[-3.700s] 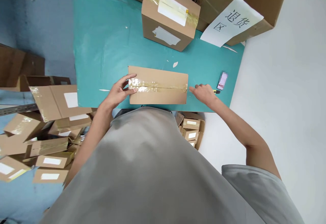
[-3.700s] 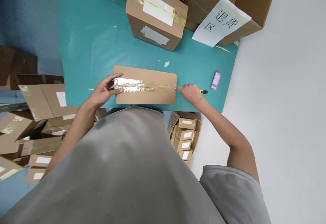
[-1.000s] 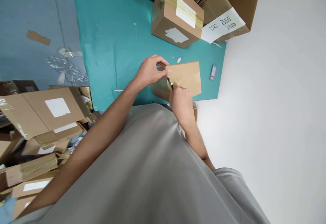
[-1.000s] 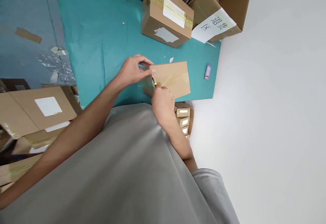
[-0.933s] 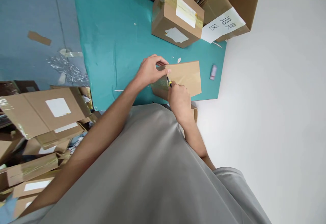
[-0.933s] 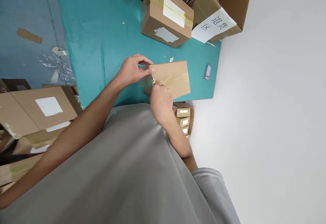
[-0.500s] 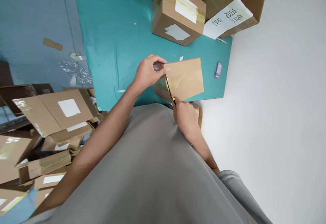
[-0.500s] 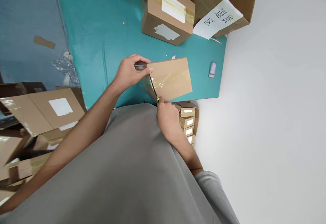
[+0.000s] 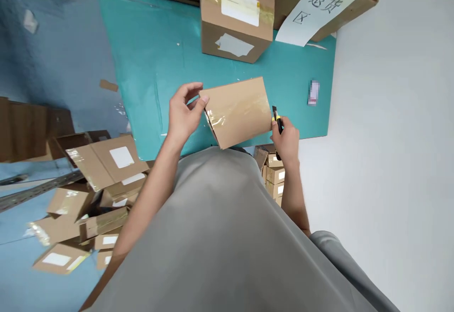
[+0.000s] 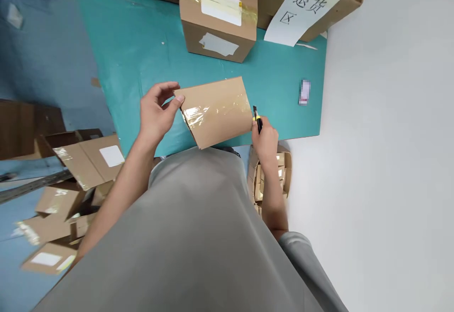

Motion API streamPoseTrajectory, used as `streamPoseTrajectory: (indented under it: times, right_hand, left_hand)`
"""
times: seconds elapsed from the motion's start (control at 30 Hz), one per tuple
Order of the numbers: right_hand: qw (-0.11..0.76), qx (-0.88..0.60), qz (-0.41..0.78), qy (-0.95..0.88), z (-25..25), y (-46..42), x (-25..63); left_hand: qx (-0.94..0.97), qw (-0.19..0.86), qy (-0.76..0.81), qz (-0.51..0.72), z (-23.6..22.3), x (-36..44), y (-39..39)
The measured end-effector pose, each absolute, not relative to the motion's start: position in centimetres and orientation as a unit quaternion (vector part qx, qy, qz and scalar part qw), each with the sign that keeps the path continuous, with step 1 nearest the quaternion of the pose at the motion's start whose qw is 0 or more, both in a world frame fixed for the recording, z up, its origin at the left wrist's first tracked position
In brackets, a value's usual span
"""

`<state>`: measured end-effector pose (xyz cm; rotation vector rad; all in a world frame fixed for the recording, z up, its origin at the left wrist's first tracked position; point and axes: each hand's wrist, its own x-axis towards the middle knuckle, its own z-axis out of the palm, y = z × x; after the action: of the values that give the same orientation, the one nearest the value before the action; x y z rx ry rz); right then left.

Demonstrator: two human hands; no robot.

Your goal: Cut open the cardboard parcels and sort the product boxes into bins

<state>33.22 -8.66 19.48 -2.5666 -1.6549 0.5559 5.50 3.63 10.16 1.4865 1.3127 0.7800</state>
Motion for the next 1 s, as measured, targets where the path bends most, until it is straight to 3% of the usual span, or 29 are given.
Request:
streamPoseTrajectory:
  times: [0.27,0.43,0.6,1.0]
  right_hand:
    - [0.096,-0.828,0.274,-0.480,18.7,-11.3,33.5]
    - [0.121,-0.820,0.296,-0.474,17.9,-11.2,35.1]
    - [0.142,-0.801,0.328,-0.480,18.2,-9.7,36.0]
    - [0.096,-0.773,0.379,-0.500,20.2,-6.1,35.2]
  left_hand:
    - [0.701,0.361,0.561,0.253,12.8,8.4,2.9]
    - [0.791,0.359,0.463,0.174,15.7,14.2,1.2]
    - [0.834,0.325,0.425,0.136,15.3,18.1,0.9]
    - [0.815,0.358,0.438,0.128,13.9,18.2,1.0]
